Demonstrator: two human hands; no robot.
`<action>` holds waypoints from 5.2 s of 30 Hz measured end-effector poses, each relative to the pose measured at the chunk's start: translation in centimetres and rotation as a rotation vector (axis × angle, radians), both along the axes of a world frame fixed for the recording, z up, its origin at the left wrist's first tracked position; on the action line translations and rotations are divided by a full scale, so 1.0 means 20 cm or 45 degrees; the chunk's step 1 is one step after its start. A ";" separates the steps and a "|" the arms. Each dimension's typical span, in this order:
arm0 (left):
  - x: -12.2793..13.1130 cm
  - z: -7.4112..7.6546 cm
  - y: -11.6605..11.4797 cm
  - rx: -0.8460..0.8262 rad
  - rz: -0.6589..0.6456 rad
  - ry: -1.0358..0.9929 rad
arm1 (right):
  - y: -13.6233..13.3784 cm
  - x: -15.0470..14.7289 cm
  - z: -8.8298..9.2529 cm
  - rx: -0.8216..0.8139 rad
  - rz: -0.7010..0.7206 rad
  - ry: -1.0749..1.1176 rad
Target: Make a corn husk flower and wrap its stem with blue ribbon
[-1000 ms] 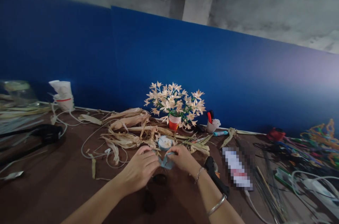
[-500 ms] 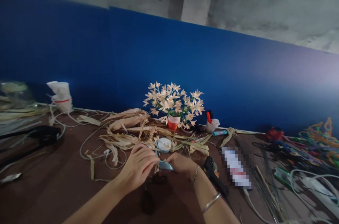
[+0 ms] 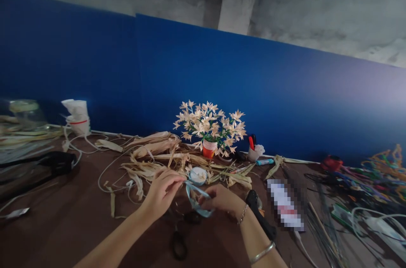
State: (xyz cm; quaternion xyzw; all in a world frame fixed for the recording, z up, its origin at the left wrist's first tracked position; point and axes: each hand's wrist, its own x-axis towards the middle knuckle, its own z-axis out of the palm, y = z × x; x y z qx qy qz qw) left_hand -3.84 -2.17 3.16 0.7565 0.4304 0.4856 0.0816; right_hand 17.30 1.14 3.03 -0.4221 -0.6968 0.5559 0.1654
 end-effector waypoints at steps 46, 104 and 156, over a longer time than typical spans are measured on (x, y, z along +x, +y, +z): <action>0.16 -0.13 0.00 -0.879 -0.176 -0.975 | -0.10 -0.30 -0.12 0.573 -0.719 0.449; 0.13 -0.12 0.02 -0.765 -0.131 -0.559 | -0.08 -0.28 -0.13 0.387 -0.691 0.481; -0.02 -0.10 0.11 -1.035 -0.523 -1.499 | -0.27 0.02 0.06 -0.207 -0.248 0.321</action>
